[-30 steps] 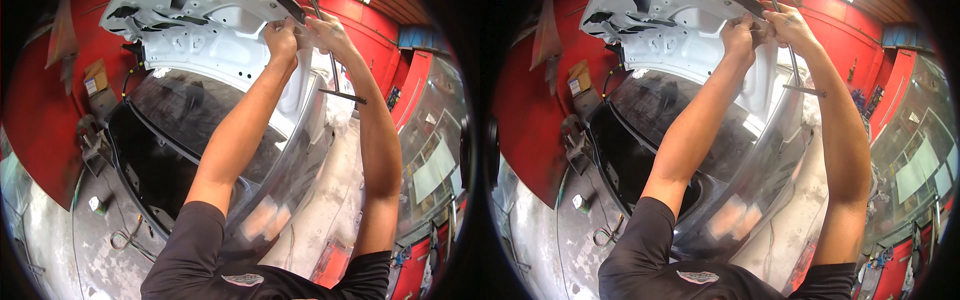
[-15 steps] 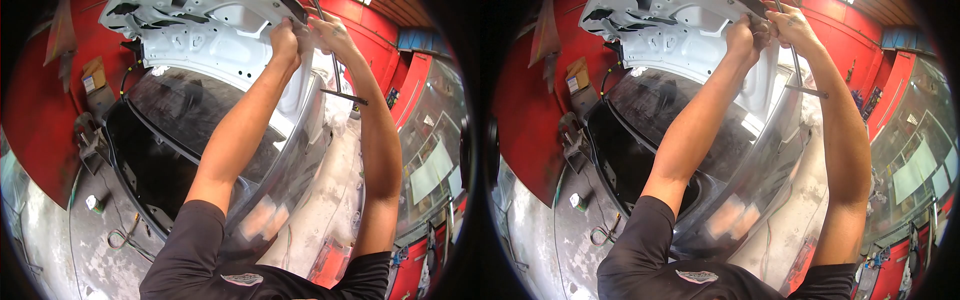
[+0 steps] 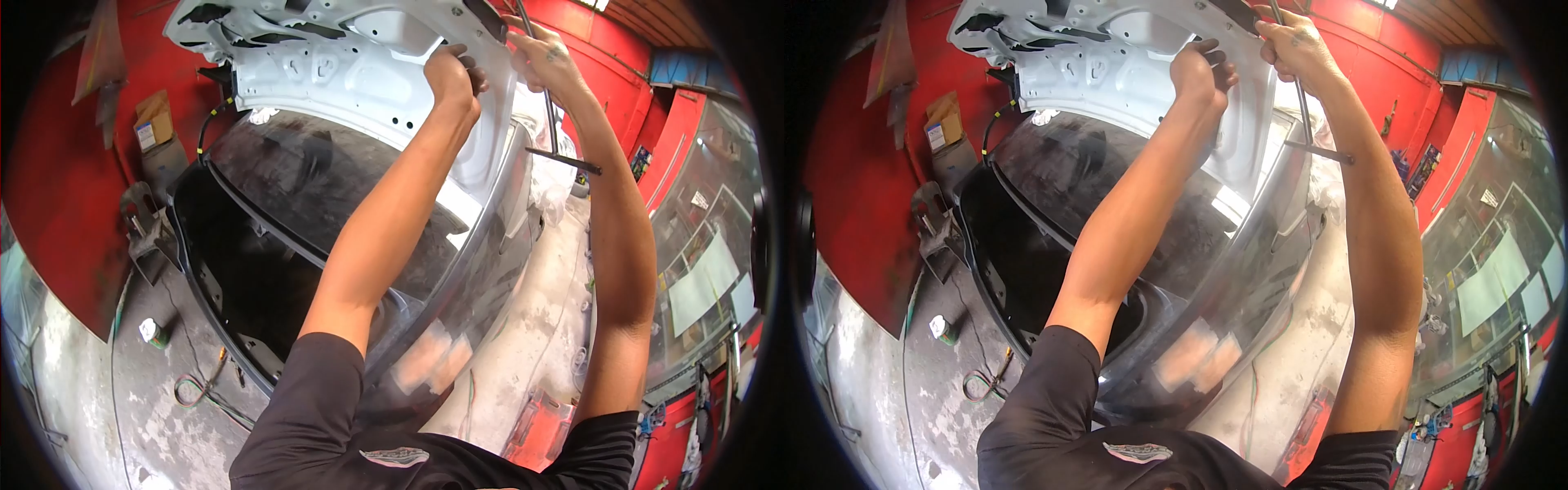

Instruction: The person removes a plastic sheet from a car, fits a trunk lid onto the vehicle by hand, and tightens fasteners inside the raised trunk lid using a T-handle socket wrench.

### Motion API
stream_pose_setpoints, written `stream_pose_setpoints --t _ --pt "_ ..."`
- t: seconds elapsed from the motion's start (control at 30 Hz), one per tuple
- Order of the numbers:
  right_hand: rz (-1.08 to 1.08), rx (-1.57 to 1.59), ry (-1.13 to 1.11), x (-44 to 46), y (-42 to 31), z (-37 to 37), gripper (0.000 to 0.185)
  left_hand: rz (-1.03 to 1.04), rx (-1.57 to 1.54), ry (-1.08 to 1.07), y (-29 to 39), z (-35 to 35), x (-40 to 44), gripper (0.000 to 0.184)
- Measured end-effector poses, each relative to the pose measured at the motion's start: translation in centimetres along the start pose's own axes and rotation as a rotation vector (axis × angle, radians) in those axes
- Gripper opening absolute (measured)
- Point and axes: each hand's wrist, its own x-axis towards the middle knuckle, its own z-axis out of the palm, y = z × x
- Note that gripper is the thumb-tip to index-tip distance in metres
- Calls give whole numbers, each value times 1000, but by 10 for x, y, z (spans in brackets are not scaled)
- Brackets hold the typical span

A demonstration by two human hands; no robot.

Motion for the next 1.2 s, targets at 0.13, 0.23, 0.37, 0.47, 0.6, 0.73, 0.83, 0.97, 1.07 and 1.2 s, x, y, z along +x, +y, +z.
stream_pose_setpoints --t 0.13,0.23,0.37,0.47,0.6,0.73,0.83,0.97,1.07,1.2 --pt "11 3 -14 4 2 -1 26 198 171 -158 20 6 -9 31" --pt "27 -26 -34 5 1 -2 44 357 224 -133 24 19 -4 36" --pt "-2 -46 -9 2 0 1 43 276 184 -176 33 19 -4 30" --pt "-11 -59 -15 1 -3 1 43 134 56 -240 37 16 -5 27" --pt "-25 -44 -25 1 0 0 43 164 139 -263 37 15 -16 23" --pt "-18 -53 -24 1 -1 1 43 152 90 -406 34 9 -2 22" --pt "-12 -46 -26 1 -1 -1 44 57 39 -358 33 13 -10 24" --pt "-32 -54 -16 2 -1 0 46 159 91 -286 34 18 -11 23" --pt "-45 -37 3 2 4 2 47 121 63 -371 34 10 2 21" --pt "-12 -46 -34 3 2 -3 55 129 107 -297 40 12 -11 22"
